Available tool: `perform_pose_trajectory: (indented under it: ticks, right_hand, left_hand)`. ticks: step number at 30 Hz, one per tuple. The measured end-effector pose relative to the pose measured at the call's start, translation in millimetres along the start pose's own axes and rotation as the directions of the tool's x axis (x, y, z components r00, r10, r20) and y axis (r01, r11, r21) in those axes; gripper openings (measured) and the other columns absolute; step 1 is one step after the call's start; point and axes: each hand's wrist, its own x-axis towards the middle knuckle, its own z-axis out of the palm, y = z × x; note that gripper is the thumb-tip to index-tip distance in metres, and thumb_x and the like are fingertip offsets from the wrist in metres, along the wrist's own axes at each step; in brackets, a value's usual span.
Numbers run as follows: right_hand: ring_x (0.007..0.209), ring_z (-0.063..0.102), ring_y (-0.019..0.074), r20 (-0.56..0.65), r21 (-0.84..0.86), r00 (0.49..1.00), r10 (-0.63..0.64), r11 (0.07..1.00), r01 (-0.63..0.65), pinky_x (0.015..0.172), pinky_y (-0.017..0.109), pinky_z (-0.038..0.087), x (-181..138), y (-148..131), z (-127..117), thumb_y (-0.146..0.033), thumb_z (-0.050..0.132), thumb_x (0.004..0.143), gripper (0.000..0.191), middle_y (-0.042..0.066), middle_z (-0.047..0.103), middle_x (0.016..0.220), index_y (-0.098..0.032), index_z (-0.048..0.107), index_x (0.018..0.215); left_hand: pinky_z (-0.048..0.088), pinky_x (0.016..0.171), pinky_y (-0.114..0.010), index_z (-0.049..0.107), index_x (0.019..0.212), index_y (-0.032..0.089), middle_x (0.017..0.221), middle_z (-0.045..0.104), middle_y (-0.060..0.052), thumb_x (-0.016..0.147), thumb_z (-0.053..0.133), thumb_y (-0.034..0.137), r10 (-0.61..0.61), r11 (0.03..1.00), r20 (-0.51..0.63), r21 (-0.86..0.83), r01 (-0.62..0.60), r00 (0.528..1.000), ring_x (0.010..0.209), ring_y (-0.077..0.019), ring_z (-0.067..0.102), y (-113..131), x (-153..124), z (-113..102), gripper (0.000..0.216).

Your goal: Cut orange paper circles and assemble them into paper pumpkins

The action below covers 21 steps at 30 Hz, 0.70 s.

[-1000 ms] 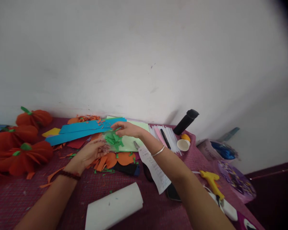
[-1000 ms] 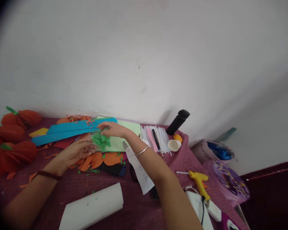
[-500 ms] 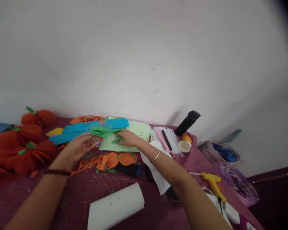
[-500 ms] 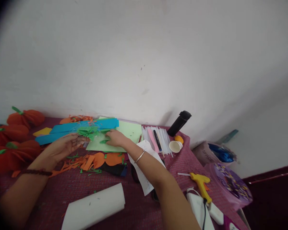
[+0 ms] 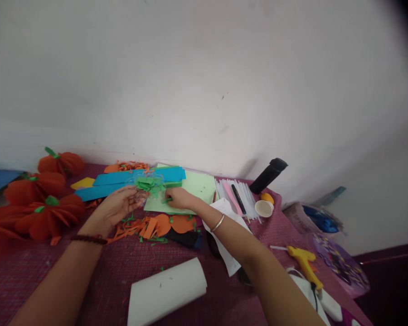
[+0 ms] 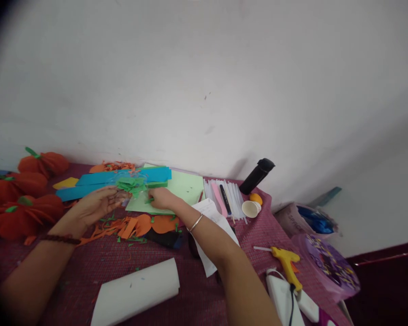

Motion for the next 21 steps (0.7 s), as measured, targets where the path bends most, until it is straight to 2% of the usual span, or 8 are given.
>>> perform_pose_trajectory:
  ticks: [3,5,8,10,12,15,18,21]
  right_hand:
    - [0.072,0.057,0.0152,-0.061,0.176,0.992,0.108,0.980,-0.096,0.064,0.023,0.040,-2.5,6.6,-10.9,-0.010,0.058,0.070,0.020,0.004,0.067,0.083,-0.014,0.066,0.088]
    - [0.065,0.056,0.0123,-0.115,0.359,0.972,0.206,0.921,-0.152,0.061,0.022,0.041,-1.6,9.9,-22.9,-0.011,0.056,0.072,0.017,0.000,0.062,0.077,-0.014,0.064,0.087]
    - [0.057,0.053,0.0097,-0.181,0.561,0.943,0.279,0.817,-0.134,0.056,0.020,0.043,5.4,4.9,-43.8,-0.014,0.054,0.072,0.014,-0.004,0.054,0.069,-0.015,0.060,0.085]
    - [0.057,0.052,0.0094,-0.229,0.570,0.937,0.262,0.817,-0.089,0.056,0.020,0.043,12.8,-5.2,-55.9,-0.013,0.054,0.071,0.012,-0.005,0.051,0.067,-0.016,0.058,0.082]
    - [0.060,0.051,0.0096,-0.267,0.513,0.938,0.222,0.856,-0.057,0.057,0.020,0.042,20.2,-16.1,-63.9,-0.013,0.054,0.069,0.012,-0.005,0.051,0.066,-0.016,0.058,0.080]
    - [0.064,0.051,0.0103,-0.288,0.416,0.936,0.201,0.907,-0.067,0.058,0.019,0.040,27.2,-22.8,-66.3,-0.012,0.054,0.068,0.012,-0.004,0.053,0.067,-0.016,0.059,0.079]
    - [0.065,0.052,0.0109,-0.260,0.387,0.931,0.257,0.911,-0.143,0.059,0.020,0.041,26.6,-12.3,-59.6,-0.011,0.054,0.068,0.013,-0.003,0.054,0.067,-0.016,0.060,0.078]
    - [0.061,0.054,0.0116,-0.206,0.422,0.915,0.347,0.875,-0.237,0.057,0.020,0.042,21.1,6.5,-51.8,-0.010,0.053,0.068,0.014,-0.003,0.055,0.065,-0.016,0.060,0.079]
  left_hand:
    - [0.057,0.061,-0.022,0.059,0.079,0.014,0.084,0.072,-0.010,0.076,0.062,0.011,0.002,1.000,-0.032,-0.002,-0.002,0.999,0.073,-0.0168,0.069,3.5,-3.4,6.0,0.005]
    - [0.057,0.060,-0.022,0.059,0.078,0.014,0.082,0.071,-0.009,0.077,0.060,0.009,-0.012,1.000,-0.058,0.003,0.012,0.998,0.070,-0.0161,0.069,5.7,-6.6,12.6,0.005]
    - [0.055,0.055,-0.021,0.059,0.076,0.014,0.076,0.070,-0.007,0.074,0.060,0.006,-0.048,0.999,-0.093,0.010,0.050,0.994,0.064,-0.0145,0.067,6.1,-10.7,23.1,0.008]
    - [0.054,0.053,-0.021,0.057,0.074,0.015,0.071,0.067,-0.003,0.071,0.061,0.004,-0.058,0.998,-0.113,-0.005,0.058,0.992,0.060,-0.0136,0.065,4.4,-12.1,28.4,0.012]
    - [0.054,0.052,-0.022,0.055,0.073,0.016,0.069,0.066,-0.002,0.069,0.059,0.001,-0.063,0.998,-0.141,-0.020,0.060,0.988,0.058,-0.0136,0.064,2.1,-12.5,31.3,0.016]
    - [0.056,0.054,-0.024,0.053,0.072,0.018,0.069,0.064,0.000,0.068,0.054,-0.002,-0.063,0.998,-0.186,-0.031,0.058,0.980,0.058,-0.0133,0.063,0.1,-11.9,31.7,0.020]
    - [0.057,0.056,-0.025,0.055,0.074,0.019,0.072,0.064,0.001,0.071,0.052,-0.002,-0.046,0.998,-0.208,-0.047,0.037,0.977,0.056,-0.0123,0.062,-0.2,-10.5,30.2,0.021]
    - [0.057,0.057,-0.025,0.055,0.074,0.018,0.073,0.064,0.000,0.072,0.053,-0.002,-0.037,0.998,-0.222,-0.053,0.026,0.974,0.057,-0.0118,0.061,-1.0,-8.9,28.6,0.020]
